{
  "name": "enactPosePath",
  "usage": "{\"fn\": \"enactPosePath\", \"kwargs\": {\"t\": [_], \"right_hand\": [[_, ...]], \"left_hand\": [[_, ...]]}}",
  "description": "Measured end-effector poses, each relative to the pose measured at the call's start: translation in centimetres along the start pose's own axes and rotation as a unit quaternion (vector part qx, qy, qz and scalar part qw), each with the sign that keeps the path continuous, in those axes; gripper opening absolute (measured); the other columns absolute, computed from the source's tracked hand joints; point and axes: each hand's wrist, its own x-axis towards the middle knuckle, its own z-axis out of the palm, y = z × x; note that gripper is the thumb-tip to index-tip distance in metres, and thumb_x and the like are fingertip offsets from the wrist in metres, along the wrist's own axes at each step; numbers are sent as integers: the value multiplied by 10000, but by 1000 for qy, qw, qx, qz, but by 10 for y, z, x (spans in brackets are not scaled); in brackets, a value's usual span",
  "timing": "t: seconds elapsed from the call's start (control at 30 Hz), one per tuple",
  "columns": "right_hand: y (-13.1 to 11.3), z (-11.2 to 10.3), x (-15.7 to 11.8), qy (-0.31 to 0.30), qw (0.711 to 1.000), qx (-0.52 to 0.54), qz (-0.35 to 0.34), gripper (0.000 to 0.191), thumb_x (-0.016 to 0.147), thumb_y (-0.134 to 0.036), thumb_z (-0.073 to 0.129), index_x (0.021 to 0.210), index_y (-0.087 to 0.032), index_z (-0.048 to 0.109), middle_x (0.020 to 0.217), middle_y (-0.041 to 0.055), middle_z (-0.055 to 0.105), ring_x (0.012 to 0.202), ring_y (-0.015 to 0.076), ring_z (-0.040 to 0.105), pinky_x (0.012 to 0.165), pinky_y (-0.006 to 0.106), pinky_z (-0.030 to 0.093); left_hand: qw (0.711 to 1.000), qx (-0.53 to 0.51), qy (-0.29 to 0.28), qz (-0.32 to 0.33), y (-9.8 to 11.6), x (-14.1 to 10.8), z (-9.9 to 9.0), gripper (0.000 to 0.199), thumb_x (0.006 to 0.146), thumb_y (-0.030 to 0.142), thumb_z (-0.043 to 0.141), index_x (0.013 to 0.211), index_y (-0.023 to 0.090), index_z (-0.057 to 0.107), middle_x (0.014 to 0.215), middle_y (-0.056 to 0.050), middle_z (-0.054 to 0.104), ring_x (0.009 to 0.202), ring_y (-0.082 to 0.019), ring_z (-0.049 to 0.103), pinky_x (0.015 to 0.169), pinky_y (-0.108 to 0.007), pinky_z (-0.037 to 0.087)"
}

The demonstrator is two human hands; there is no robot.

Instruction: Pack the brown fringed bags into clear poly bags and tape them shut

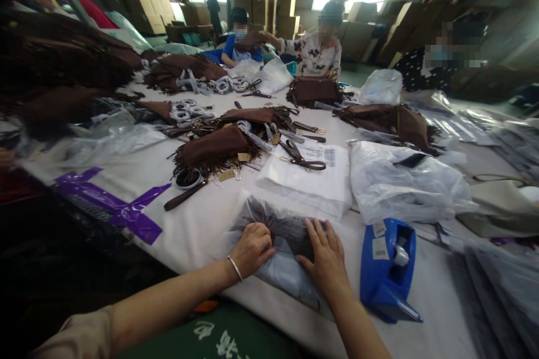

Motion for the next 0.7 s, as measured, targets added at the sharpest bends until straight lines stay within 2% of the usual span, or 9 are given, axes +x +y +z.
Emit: {"fn": "enactPosePath", "kwargs": {"t": [0.1,0.2,0.37,0.5,0.6,0.7], "right_hand": [[4,-4,4,41,996,72,22,568,807,-464,590,1313,-245,452,1433,70,402,1378,294,225,1090,514,274],[7,-15,5,0,983,182,33,393,804,-514,582,1102,-258,593,1304,62,528,1271,253,409,1071,464,333],[16,-29,8,-87,952,272,110,378,754,-551,612,987,-254,627,1143,60,616,1116,255,536,1005,438,392],[12,-51,12,-126,936,298,143,342,825,-555,509,963,-255,597,1018,12,642,1013,213,575,933,356,416],[-9,-68,17,-218,933,270,91,334,886,-524,419,839,-238,585,843,-14,636,860,163,587,801,274,434],[-31,-67,29,-314,940,130,-8,300,882,-456,453,739,-230,587,750,-16,638,744,154,590,683,269,422]], "left_hand": [[999,-29,8,-17,-7,0,-4,158,799,312,676,771,182,590,928,-36,581,985,-211,497,943,-404,357],[999,-33,6,-32,-12,0,-8,179,808,321,671,751,173,587,917,-32,585,958,-203,506,915,-386,367],[1000,-8,-3,-28,-12,2,-9,188,836,320,643,751,168,573,911,-25,581,954,-196,498,931,-389,355],[1000,19,-2,-17,-10,3,-6,203,848,333,625,752,165,566,915,-31,573,940,-194,491,920,-385,364],[999,34,-4,-8,-11,3,-4,213,859,342,607,751,163,566,903,-32,566,931,-194,485,911,-386,371],[999,48,-2,-2,-12,4,-3,221,864,347,598,747,162,568,893,-33,562,930,-198,479,909,-392,373]]}}
